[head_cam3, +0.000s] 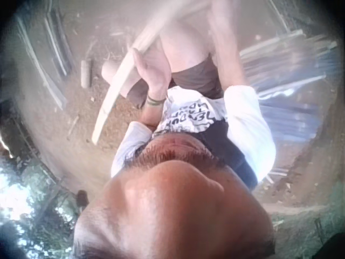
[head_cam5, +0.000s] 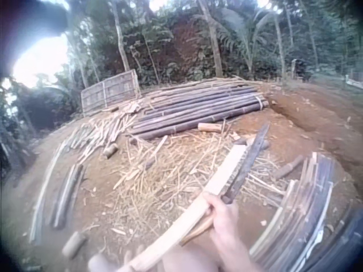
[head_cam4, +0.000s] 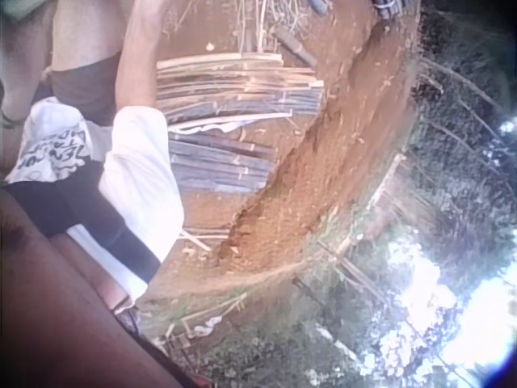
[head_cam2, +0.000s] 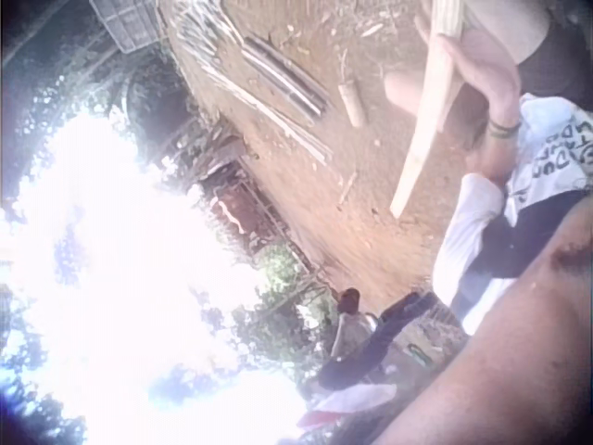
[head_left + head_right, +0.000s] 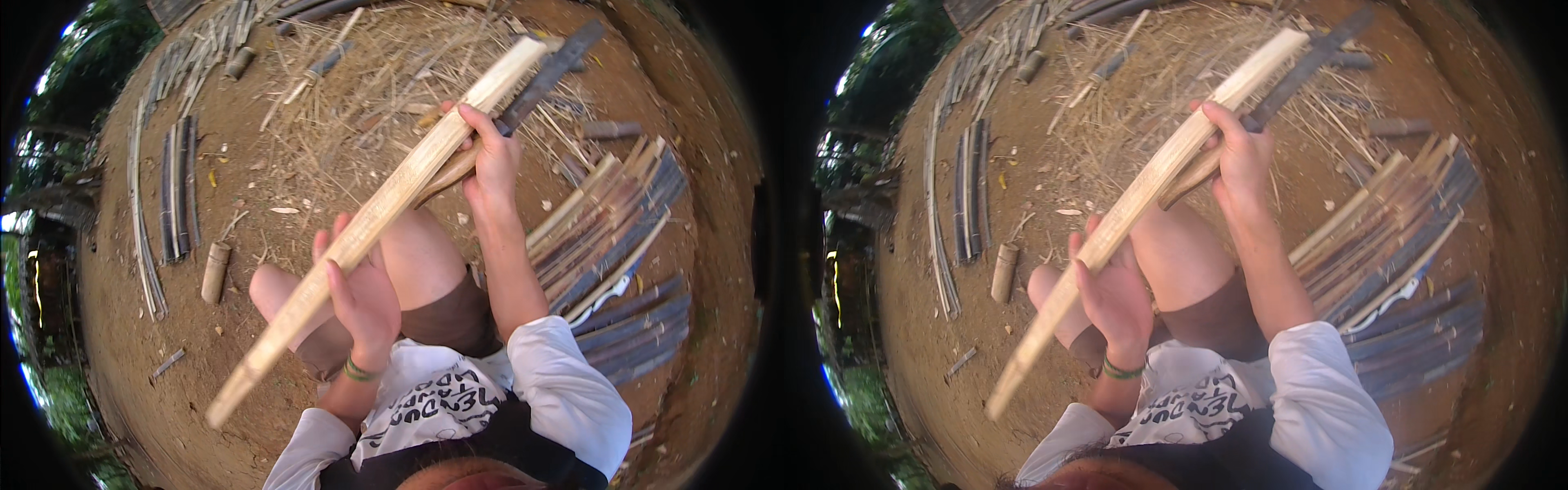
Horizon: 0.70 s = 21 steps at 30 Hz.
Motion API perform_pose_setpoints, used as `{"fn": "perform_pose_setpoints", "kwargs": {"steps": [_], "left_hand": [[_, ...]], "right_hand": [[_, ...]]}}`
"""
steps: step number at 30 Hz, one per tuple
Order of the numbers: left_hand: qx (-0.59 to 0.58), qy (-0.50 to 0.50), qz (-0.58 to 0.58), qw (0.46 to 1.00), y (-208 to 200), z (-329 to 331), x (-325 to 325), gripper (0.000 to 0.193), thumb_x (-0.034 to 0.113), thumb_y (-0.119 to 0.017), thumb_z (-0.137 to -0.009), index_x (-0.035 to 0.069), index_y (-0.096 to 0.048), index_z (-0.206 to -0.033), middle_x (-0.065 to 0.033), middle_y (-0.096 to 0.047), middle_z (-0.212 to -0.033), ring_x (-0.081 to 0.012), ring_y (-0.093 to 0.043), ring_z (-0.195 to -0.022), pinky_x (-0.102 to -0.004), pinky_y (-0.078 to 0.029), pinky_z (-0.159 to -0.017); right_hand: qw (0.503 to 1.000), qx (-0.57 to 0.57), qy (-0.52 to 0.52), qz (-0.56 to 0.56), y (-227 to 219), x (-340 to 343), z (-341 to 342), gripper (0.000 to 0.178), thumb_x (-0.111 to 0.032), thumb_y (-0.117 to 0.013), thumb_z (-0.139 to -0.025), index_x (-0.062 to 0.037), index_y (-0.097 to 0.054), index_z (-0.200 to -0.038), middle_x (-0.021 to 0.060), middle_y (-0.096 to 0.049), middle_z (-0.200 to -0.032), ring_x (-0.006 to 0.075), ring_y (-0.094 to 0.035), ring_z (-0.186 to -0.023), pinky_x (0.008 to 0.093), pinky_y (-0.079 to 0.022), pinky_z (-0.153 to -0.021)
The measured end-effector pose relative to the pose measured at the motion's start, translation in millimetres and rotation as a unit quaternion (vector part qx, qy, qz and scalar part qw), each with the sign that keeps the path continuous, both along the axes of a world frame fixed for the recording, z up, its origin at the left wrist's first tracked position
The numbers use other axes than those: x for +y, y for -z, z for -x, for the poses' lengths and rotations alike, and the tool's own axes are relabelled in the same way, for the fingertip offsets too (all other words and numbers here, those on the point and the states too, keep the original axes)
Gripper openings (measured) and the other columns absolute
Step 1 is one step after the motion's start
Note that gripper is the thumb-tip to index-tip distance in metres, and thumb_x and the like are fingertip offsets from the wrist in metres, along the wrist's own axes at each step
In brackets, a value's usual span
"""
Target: The person shaves a piece of bamboo with a machete, stripping layers and smoothing the surface while sitting on the ground.
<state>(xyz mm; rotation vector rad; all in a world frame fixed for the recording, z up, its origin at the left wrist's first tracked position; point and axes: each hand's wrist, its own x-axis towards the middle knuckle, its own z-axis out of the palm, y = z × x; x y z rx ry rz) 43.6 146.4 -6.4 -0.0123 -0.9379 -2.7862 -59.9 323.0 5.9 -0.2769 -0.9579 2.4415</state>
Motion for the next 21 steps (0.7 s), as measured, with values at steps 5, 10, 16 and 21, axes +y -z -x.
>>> {"fn": "perform_pose_setpoints", "kwargs": {"steps": [5, 10, 16, 21], "left_hand": [[-0.169, 0.465, 0.127, 0.859, 13.0, -82.6, -53.1, 0.062, 0.043, -0.057, -0.1, -0.006, -0.046, -0.137, -0.0226, -0.051, -0.136, -0.0346, -0.049, -0.131, -0.0491, -0.037, -0.113], [0.084, 0.117, 0.711, 0.689, 16.4, -69.0, -88.7, 0.078, 0.023, -0.08, -0.08, -0.008, -0.042, -0.14, -0.0255, -0.062, -0.122, -0.0365, -0.063, -0.111, -0.0449, -0.049, -0.098], [-0.061, 0.328, 0.61, 0.719, 34.9, -62.3, -102.1, 0.07, 0.009, -0.076, -0.082, -0.004, -0.041, -0.142, -0.0192, -0.063, -0.119, -0.0268, -0.062, -0.106, -0.0364, -0.048, -0.095], [-0.058, 0.506, 0.415, 0.754, 30.7, -44.2, -71.4, 0.053, 0.001, -0.054, -0.097, 0.001, -0.037, -0.146, 0.0028, -0.05, -0.077, -0.0047, -0.041, -0.052, -0.0211, -0.034, -0.047]], "right_hand": [[0.991, -0.091, -0.033, -0.09, 2.1, 33.1, -12.3, 0.022, -0.008, -0.071, -0.085, 0.0081, -0.068, -0.099, 0.0102, -0.071, -0.085, 0.004, -0.048, -0.057, 0.0201, -0.042, -0.052], [0.976, -0.114, -0.015, -0.183, 2.7, 58.3, -15.4, 0.022, -0.011, -0.071, -0.085, 0.0076, -0.071, -0.096, 0.0072, -0.072, -0.083, 0.0033, -0.047, -0.054, 0.02, -0.042, -0.051], [0.977, -0.083, -0.017, -0.194, -12.7, 65.8, -11.9, 0.033, -0.025, -0.072, -0.091, 0.0068, -0.07, -0.098, 0.0064, -0.072, -0.083, 0.0038, -0.049, -0.055, 0.0211, -0.042, -0.051], [0.901, -0.192, 0.085, -0.38, -1.1, 105.2, -34.8, 0.046, -0.046, -0.067, -0.095, -0.0002, -0.066, -0.091, 0.0003, -0.06, -0.066, 0.0082, -0.049, -0.054, 0.0247, -0.039, -0.051]]}}
